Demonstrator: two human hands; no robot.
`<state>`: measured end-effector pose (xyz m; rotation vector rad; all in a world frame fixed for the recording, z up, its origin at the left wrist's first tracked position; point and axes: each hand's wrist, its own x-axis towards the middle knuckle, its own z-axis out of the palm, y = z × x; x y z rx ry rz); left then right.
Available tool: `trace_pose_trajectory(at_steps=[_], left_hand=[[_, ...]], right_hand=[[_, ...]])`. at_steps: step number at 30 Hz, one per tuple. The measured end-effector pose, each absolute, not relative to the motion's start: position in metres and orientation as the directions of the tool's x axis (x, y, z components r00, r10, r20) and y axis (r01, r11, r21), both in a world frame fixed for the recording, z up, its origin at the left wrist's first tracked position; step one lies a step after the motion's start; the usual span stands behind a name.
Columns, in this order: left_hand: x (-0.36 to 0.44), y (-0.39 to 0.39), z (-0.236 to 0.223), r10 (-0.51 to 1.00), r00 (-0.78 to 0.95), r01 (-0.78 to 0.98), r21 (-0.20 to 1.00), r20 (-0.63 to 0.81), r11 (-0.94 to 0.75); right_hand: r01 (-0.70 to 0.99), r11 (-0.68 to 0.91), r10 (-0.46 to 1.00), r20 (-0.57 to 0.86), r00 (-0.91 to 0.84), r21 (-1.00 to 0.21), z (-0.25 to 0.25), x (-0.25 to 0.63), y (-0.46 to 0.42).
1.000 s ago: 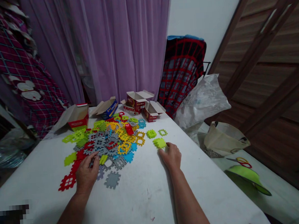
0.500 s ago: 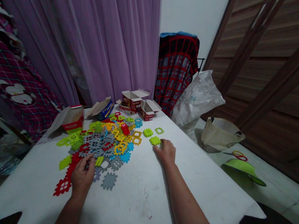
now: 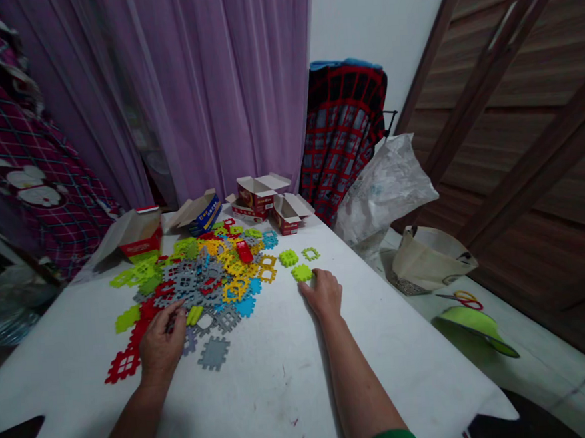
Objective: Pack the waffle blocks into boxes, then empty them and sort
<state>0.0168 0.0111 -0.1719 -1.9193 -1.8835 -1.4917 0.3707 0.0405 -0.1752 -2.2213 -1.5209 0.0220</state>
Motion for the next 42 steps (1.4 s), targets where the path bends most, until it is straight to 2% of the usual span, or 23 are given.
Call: trace_pose_trajectory(at_steps=[32, 42], left_hand=[[0.017, 0.012, -0.175, 0.746, -0.234, 0.785, 0.574, 0.624, -0.234], [0.014, 0.01, -0.175, 0.734, -0.305, 0.754, 0.625, 0.606, -0.203]], right_hand=[[0.879, -0.316, 0.887, 0.218, 0.407, -0.357, -0.171, 0.368, 0.04], [0.852, -0.259, 0.84, 0.329, 0.431, -0.454, -0.18, 0.372, 0.037]])
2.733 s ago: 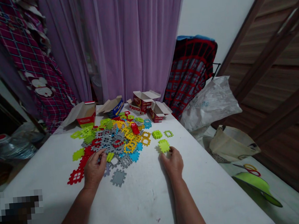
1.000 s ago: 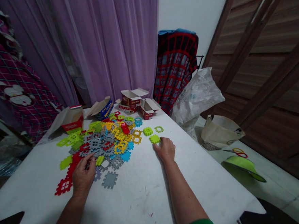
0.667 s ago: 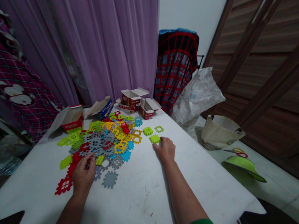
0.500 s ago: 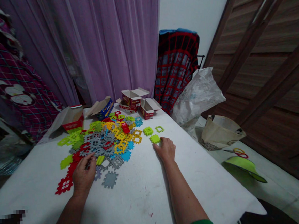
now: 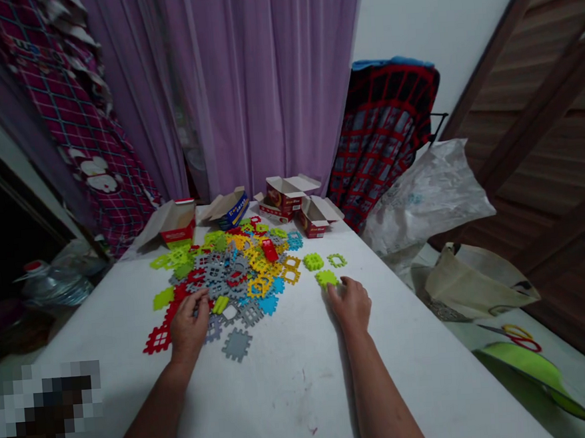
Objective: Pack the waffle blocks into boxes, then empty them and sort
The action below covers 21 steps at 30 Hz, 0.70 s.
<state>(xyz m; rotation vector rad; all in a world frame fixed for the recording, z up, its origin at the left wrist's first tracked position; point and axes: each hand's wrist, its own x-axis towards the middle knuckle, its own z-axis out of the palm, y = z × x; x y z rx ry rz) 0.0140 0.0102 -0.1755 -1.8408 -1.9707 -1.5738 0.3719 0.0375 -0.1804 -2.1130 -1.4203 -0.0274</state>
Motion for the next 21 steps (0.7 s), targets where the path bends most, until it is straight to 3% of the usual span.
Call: trace_pose_trajectory(at_steps=[4, 9, 15, 21], left_hand=[[0.015, 0.011, -0.177, 0.731, -0.303, 0.746, 0.629, 0.611, -0.217], [0.015, 0.011, -0.177, 0.733, -0.295, 0.741, 0.631, 0.613, -0.23], [0.015, 0.011, -0.179, 0.747, -0.295, 0.731, 0.644, 0.596, -0.226], [0.015, 0.012, -0.181, 0.738, -0.301, 0.725, 0.648, 0.604, -0.234]], right_hand=[[0.872, -0.191, 0.807, 0.434, 0.401, -0.452, -0.183, 0.37, 0.036], [0.904, 0.014, 0.825, 0.517, 0.231, -0.427, -0.185, 0.34, 0.036], [0.857, 0.37, 0.828, 0.546, -0.129, -0.359, -0.186, 0.278, 0.039], [0.814, 0.493, 0.823, 0.47, -0.32, -0.308, -0.18, 0.252, 0.046]])
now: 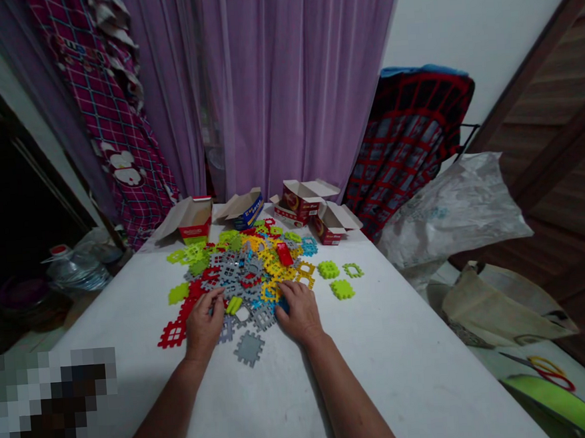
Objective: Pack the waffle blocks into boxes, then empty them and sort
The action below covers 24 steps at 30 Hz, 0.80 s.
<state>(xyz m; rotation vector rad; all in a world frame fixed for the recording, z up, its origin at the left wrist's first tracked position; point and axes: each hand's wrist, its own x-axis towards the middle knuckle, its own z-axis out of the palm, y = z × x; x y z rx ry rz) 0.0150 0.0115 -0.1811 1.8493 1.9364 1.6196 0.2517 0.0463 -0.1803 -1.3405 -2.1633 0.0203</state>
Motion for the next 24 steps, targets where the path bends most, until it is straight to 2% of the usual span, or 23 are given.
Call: trace_pose_trajectory(at_steps=[6, 11, 14, 16, 18, 21, 24], left_hand=[[0.016, 0.012, -0.18, 0.745, -0.3, 0.723, 0.652, 0.595, -0.229], [0.016, 0.012, -0.18, 0.745, -0.303, 0.723, 0.652, 0.594, -0.226], [0.016, 0.012, -0.179, 0.75, -0.298, 0.726, 0.65, 0.591, -0.223], [0.016, 0.011, -0.178, 0.754, -0.301, 0.725, 0.654, 0.584, -0.218], [0.015, 0.011, -0.178, 0.755, -0.303, 0.721, 0.658, 0.582, -0.217], [0.015, 0.012, -0.178, 0.757, -0.302, 0.72, 0.659, 0.579, -0.217], [0.014, 0.012, -0.179, 0.761, -0.307, 0.722, 0.661, 0.572, -0.206]], right_hand=[[0.761, 0.563, 0.794, 0.468, -0.389, -0.321, -0.182, 0.25, 0.051], [0.718, 0.563, 0.773, 0.569, -0.281, -0.41, -0.183, 0.248, 0.051], [0.684, 0.431, 0.838, 0.542, -0.062, -0.588, -0.186, 0.25, 0.049], [0.613, 0.277, 0.898, 0.426, 0.11, -0.74, -0.188, 0.255, 0.048], [0.529, 0.141, 0.93, 0.296, 0.22, -0.837, -0.19, 0.262, 0.047], [0.517, 0.038, 0.931, 0.218, 0.292, -0.855, -0.189, 0.274, 0.046], [0.567, 0.018, 0.919, 0.238, 0.316, -0.824, -0.188, 0.283, 0.045]])
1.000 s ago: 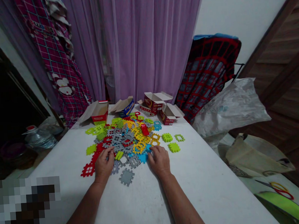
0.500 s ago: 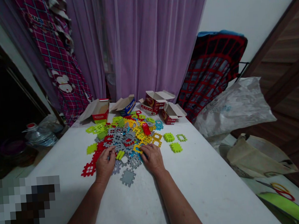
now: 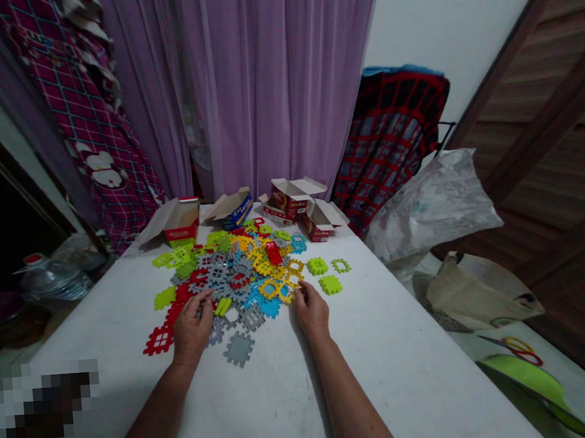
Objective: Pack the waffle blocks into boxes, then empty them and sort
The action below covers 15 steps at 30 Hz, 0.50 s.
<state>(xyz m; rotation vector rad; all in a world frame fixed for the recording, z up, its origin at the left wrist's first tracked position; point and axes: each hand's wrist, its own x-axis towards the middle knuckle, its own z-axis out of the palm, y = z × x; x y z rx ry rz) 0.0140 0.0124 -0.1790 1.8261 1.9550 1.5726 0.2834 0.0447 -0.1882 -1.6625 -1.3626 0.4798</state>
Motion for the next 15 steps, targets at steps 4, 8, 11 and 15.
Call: trace_pose_trajectory(at_steps=[4, 8, 11, 15], left_hand=[[0.013, 0.013, -0.18, 0.761, -0.306, 0.721, 0.661, 0.572, -0.208], [0.013, 0.013, -0.18, 0.762, -0.306, 0.723, 0.66, 0.571, -0.204], [0.013, 0.013, -0.18, 0.763, -0.309, 0.721, 0.663, 0.567, -0.201], [0.014, 0.013, -0.18, 0.764, -0.314, 0.721, 0.665, 0.564, -0.194]], right_hand=[[0.629, 0.03, 0.908, 0.284, 0.307, -0.777, -0.191, 0.287, 0.04], [0.71, 0.12, 0.919, 0.348, 0.186, -0.694, -0.194, 0.287, 0.034], [0.765, 0.194, 0.922, 0.38, 0.072, -0.614, -0.195, 0.286, 0.033], [0.825, 0.201, 0.924, 0.381, 0.018, -0.527, -0.195, 0.285, 0.033]])
